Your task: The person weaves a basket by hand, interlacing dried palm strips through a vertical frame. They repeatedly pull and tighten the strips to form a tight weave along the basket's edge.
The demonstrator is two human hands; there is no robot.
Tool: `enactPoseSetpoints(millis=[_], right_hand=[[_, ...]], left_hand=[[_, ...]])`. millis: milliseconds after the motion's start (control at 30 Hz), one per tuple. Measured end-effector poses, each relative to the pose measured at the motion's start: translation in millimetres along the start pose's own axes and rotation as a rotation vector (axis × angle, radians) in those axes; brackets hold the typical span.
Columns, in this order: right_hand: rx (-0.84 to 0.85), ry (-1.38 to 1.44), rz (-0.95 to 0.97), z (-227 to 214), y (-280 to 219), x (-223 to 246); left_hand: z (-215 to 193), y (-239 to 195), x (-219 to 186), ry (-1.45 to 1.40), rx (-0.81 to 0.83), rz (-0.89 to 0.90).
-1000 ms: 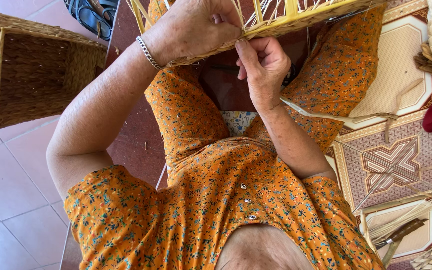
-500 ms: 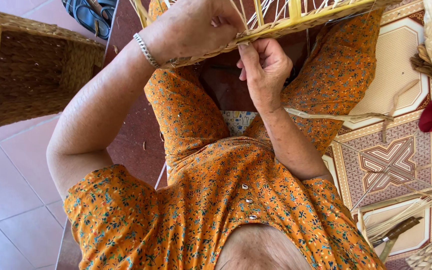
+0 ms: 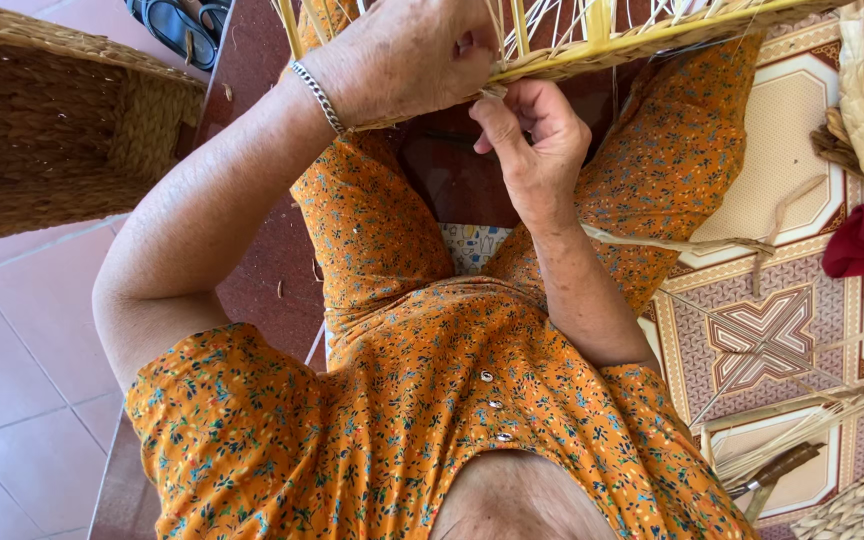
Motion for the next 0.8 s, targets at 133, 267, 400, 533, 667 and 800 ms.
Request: enactPoseSetpoints(millis=[133,267,400,533,667,800], right_hand=[[-0.029,-0.031,0.020,-2.3,0.1,-0.5],[-0.079,-0.014,0.049,-1.9,4.3,-2.7],[-0.096,0.022,0.115,-3.9,2.3,-5.7],[-0.053,0.242,0.211,-7.4,1.7,-7.5],[0.110,0.324,0.226,-13.3,-0.4,-1.3],[0.107,0.071,0.251,-37.6,-8.2,-1.0]], left_hand=[[-2.5,-5.2,4.0,-0.181,-0.032,0.019],[-14.4,-12.4,1.1,-0.266,-0.069,0.034],[-28.2,-26.9,-18.1,-0.344,-0.087,0.223],[-35.0,-34.7,-35.1,-0.221,-0.170,0.437],[-21.3,-23.5,-31.0,-0.236,-0.220,0.242],[-9.7,-19.7,-24.2,-0.169,-0.256,0.037]])
Point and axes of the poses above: each hand's wrist, its own y-axis towards the middle knuckle, its own z-axis out of the palm, x = y × z, the point moved 6 cm from there along y, towards the middle knuckle, and after that the axes turned 5 degrees about -z, right-handed, at the moved point
